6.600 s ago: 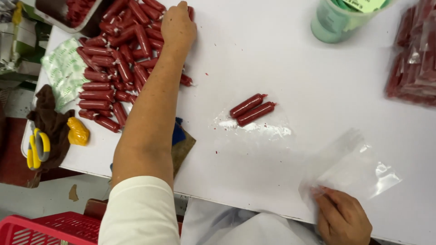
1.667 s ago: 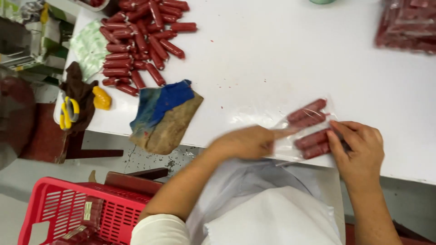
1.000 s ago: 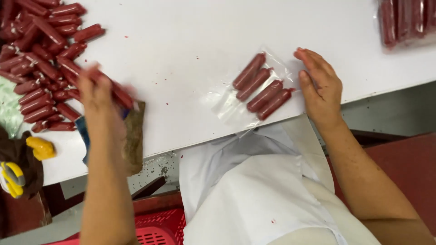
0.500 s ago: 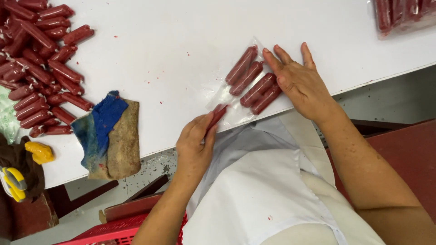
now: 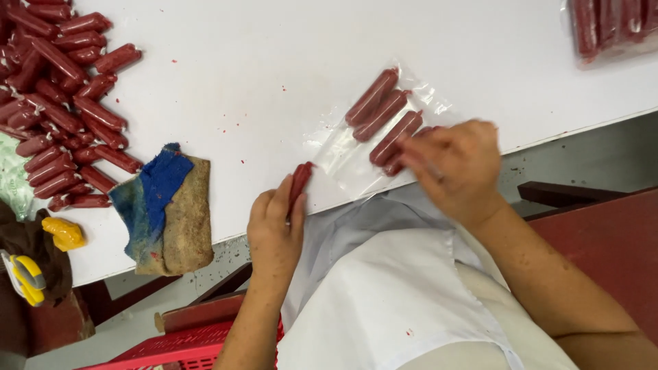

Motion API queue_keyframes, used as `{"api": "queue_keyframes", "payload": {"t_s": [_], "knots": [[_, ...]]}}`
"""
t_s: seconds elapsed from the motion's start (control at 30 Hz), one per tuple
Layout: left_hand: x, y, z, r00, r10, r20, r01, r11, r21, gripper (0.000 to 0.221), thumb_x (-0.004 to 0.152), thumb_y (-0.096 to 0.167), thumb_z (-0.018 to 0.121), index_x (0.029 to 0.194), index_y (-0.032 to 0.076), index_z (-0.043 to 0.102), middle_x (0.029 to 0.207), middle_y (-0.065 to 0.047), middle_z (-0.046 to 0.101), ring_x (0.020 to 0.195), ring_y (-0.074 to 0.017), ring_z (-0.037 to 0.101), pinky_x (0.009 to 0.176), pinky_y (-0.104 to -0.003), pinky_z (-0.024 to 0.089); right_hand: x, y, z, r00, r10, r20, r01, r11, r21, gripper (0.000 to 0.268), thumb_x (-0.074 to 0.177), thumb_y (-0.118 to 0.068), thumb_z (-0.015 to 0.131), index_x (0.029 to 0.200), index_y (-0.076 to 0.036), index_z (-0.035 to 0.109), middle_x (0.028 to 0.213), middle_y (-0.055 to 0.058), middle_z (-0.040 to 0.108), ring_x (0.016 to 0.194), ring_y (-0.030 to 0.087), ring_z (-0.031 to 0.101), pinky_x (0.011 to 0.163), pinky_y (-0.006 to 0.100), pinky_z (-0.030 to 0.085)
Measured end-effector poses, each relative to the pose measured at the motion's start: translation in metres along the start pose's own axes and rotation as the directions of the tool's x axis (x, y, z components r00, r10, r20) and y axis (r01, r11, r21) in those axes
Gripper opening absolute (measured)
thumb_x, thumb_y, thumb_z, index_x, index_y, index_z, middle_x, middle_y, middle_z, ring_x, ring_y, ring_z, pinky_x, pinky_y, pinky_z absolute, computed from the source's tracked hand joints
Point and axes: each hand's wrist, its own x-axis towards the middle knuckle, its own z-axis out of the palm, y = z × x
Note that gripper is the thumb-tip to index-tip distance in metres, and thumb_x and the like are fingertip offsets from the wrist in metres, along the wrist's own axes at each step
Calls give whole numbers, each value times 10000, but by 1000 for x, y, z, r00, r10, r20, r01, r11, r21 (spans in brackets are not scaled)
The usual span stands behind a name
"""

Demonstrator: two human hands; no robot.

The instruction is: The person picks up several sausages and places them into a plastic bag, inserts a product label, and places the finished pack onto a stack.

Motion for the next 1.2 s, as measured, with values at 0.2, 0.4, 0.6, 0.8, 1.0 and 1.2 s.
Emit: {"api": "queue_keyframes", "payload": {"t_s": [0.2,0.4,0.6,0.8,1.0,1.2], "knots": [[-15,9,-11,996,2,-90,-14,992,-126,344,850,100,818,1184,59,744,898,-111,682,747,-266,704,572,-356,610,2,-51,32,982,-190,4,190,980,-57,284,927,-441,713,1172,-303,760,951,-50,613,816,184,554,767,358,420],[2,27,7,973,198,-115,-224,925,-307,352,965,34,738,1288,50,599,1087,-157,670,901,-245,681,831,-329,604,40,3,-12,972,135,190,-180,953,245,601,1132,-568,137,1600,-222,288,1625,80,398,1560,371,286,1297,648,125],[43,48,81,953,284,-102,-302,895,-329,301,984,77,711,1270,64,619,1162,-115,696,1028,-298,688,923,-411,558,61,26,13,783,34,621,-299,896,328,633,1059,-498,-32,1606,-185,35,1702,155,89,1584,263,54,1239,464,-134],[69,73,38,856,305,418,-121,903,-411,574,936,-25,523,1489,29,379,1388,-232,497,1234,-415,496,1125,-478,388,80,28,-7,787,103,608,-449,771,451,789,982,-657,-11,1591,-168,103,1673,181,193,1572,280,69,1245,443,-128],[43,22,47,960,238,149,-238,971,-16,44,906,126,733,916,137,691,877,-15,656,747,-234,643,494,-386,506,106,32,-23,609,319,726,-707,633,316,1073,677,-893,-3,1582,-336,145,1702,93,81,1500,402,-170,1130,673,-120],[88,73,121,957,238,162,-257,961,104,126,846,145,602,954,196,644,871,4,617,643,-283,577,405,-448,420,149,10,-34,411,434,802,-852,495,168,1200,511,-886,93,1584,-358,181,1699,-4,171,1530,306,-143,1178,626,-66]]}}
